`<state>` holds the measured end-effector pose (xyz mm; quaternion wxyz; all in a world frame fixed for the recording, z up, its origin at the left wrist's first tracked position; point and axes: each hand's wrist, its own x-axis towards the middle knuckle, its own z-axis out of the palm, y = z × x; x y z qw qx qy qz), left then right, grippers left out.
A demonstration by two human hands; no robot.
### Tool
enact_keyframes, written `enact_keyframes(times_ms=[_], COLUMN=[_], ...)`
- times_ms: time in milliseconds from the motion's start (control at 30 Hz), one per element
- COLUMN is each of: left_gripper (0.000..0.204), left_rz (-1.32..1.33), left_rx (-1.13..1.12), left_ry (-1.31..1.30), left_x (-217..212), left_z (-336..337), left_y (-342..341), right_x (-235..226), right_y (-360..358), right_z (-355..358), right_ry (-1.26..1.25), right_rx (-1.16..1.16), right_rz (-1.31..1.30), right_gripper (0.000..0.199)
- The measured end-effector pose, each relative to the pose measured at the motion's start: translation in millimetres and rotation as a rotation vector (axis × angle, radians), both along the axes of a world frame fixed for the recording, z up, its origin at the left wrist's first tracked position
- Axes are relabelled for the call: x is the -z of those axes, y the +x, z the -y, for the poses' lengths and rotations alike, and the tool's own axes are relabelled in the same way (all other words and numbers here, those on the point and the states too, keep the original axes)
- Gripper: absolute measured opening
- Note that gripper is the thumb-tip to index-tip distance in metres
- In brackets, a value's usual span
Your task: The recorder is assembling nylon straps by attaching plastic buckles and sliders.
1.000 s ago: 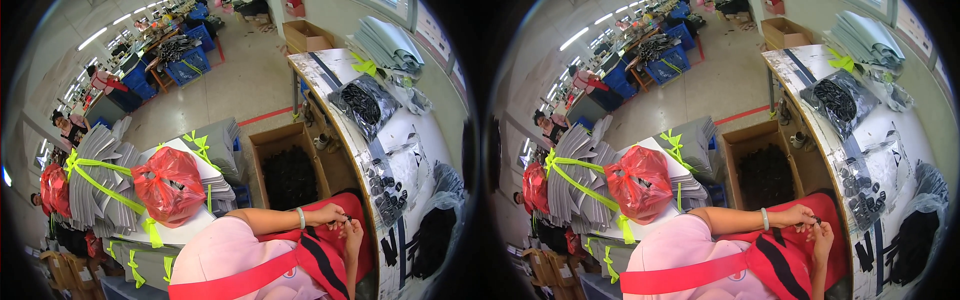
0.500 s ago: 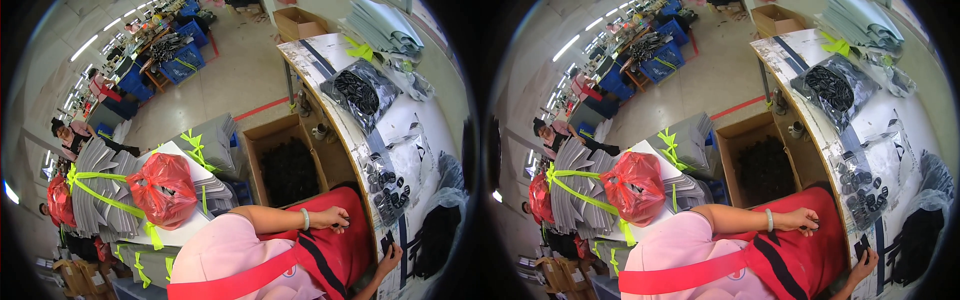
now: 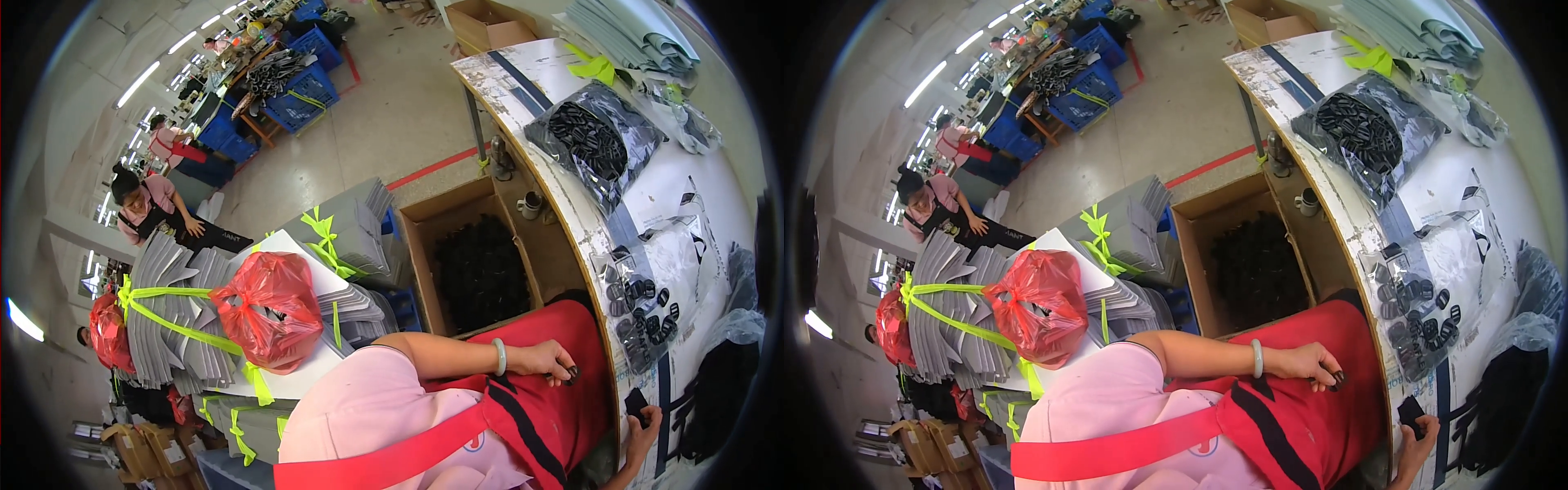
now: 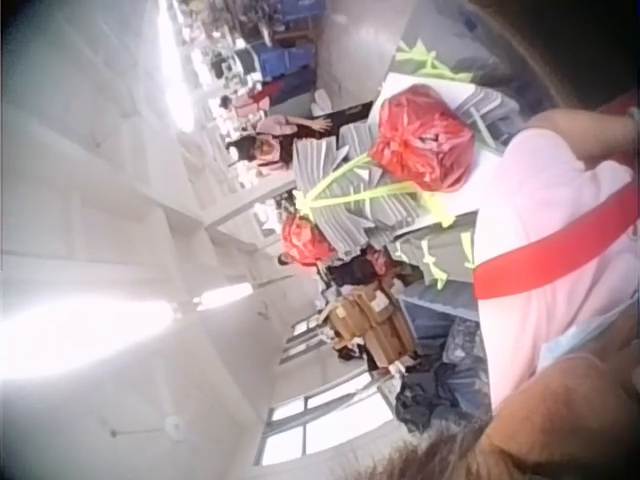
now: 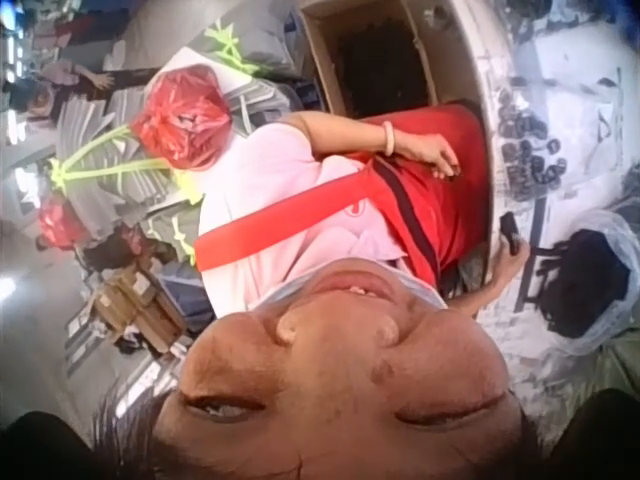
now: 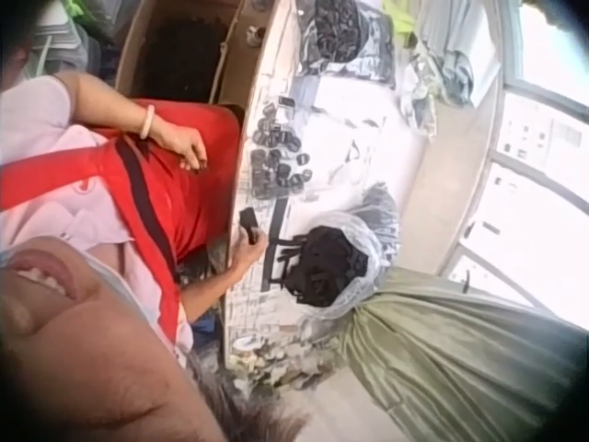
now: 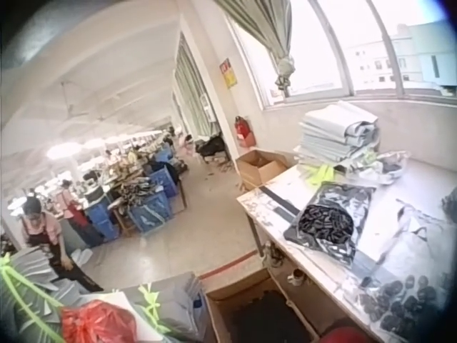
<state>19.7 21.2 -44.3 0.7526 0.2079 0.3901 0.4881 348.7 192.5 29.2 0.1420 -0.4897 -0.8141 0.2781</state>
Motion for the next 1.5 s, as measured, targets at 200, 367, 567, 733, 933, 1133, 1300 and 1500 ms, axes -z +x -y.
enact_keyframes(times_ms=[200,367,567,733,933,1133,1300,1500], left_gripper=[0.017,0.016,0.015,0.013,0.014,0.016,0.016,0.012], left_rz=[-0.089,-0.104,-0.161,-0.309,-0.422,-0.530,-0.826,-1.015], left_rx=[0.058,0.091,0.099,-0.038,-0.242,-0.243,-0.288,-0.326], left_ry=[0.033,0.036,0.061,0.030,0.139,0.178,0.504,0.618], left_x=[1,-6,-37,-64,-71,-71,-61,-67], left_z=[0,2,-12,-27,-26,-22,-18,-22], left_y=[1,-1,-1,-17,-29,-23,-24,-24], right_x=[-3,-18,-74,-57,-51,-32,-28,-19], right_y=[5,23,46,-105,-189,-180,-178,-186], right_z=[-16,-40,-51,28,85,87,92,102], right_ry=[-0.139,-0.046,0.331,-0.290,-0.922,-1.025,-1.148,-1.139], right_rx=[0.003,0.096,0.260,0.471,0.012,0.182,0.221,0.285], right_rz=[0.027,-0.147,-0.103,-0.579,-0.677,-0.783,-0.955,-1.084], right_gripper=[0.027,0.013,0.028,0.017,0.016,0.015,0.015,0.016])
